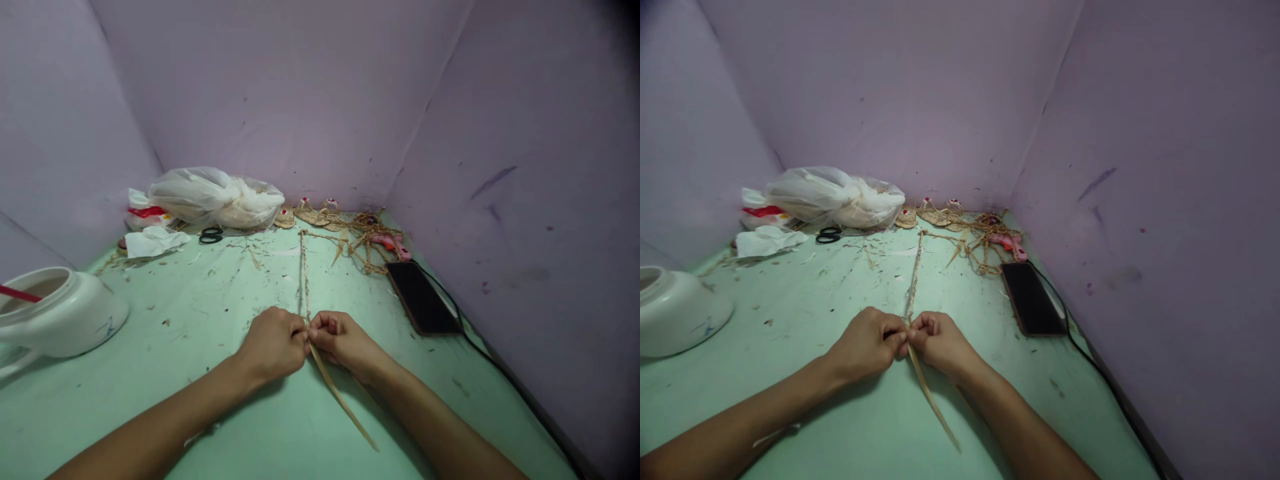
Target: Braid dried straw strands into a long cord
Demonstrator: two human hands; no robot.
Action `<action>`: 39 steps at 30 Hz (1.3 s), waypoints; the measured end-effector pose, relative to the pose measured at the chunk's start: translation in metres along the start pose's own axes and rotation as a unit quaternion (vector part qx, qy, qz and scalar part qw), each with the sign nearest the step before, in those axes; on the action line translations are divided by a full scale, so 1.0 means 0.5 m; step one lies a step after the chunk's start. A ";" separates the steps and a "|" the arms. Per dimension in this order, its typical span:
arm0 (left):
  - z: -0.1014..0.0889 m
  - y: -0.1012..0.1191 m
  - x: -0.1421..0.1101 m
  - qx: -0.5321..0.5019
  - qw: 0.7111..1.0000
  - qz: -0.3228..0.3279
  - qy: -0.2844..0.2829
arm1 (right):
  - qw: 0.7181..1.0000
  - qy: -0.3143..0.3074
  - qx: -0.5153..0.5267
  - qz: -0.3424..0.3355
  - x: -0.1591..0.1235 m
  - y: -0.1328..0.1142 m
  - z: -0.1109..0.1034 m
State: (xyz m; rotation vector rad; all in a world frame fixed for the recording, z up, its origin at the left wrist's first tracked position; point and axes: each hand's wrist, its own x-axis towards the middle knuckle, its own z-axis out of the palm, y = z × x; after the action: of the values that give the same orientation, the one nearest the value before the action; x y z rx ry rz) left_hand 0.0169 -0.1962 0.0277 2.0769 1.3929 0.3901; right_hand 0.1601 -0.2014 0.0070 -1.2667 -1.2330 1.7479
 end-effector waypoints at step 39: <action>0.007 0.004 0.006 -0.343 0.928 -0.133 -0.056 | 0.952 0.158 -0.234 -0.117 -0.048 -0.026 0.002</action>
State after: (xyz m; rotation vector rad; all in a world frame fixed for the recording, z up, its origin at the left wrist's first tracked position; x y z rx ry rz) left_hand 0.0216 -0.1951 0.0258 1.3054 1.2169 0.5401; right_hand 0.1667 -0.2181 0.0274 -1.5178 -1.5793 1.0642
